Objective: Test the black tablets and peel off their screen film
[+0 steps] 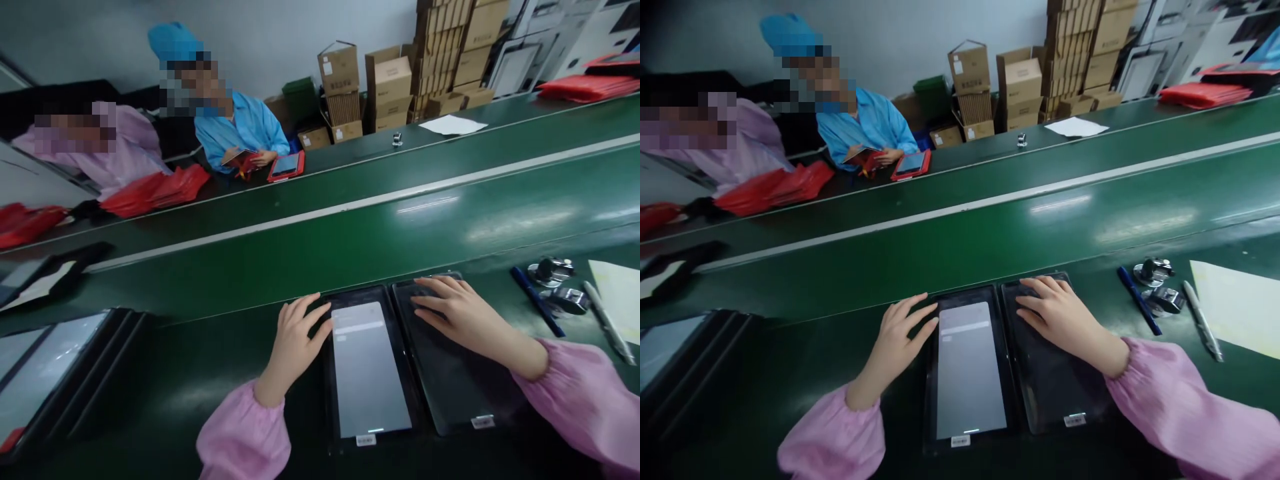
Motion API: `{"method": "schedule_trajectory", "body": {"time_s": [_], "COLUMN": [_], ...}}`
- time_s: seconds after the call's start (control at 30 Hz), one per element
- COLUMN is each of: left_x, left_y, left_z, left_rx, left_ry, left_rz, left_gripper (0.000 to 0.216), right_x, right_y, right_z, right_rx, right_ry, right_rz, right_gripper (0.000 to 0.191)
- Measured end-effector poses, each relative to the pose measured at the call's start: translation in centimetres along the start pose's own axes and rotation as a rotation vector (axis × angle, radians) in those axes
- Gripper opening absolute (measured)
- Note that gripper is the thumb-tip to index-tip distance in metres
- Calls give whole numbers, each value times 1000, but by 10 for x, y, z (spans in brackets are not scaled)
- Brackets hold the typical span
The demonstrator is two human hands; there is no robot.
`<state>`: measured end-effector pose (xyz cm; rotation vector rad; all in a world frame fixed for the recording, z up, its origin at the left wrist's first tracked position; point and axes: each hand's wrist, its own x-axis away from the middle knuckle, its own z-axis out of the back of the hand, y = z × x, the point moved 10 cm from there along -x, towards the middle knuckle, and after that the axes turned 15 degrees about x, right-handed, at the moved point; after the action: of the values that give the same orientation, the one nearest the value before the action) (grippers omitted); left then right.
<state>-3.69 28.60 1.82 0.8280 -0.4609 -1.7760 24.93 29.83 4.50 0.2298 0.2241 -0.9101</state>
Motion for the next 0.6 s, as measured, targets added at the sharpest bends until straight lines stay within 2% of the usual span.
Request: {"method": "schedule_trajectory", "body": {"time_s": [0.1, 0.23, 0.6], "left_x": [-16, -17, -12], "left_y": [-6, -10, -6], "left_z": [-10, -21, -23], "left_rx": [1, -18, -64], "left_ry": [-16, -29, -35], "left_rz": [1, -18, -38], "left_gripper": [35, 28, 26], "right_x": [-14, -18, -21], "right_y": [5, 5, 8], "right_z": [-15, -30, -34], "right_rx": [17, 31, 8], "right_ry": [-21, -64, -36], "right_rz": [-20, -20, -4], "right_gripper": [34, 31, 34]}}
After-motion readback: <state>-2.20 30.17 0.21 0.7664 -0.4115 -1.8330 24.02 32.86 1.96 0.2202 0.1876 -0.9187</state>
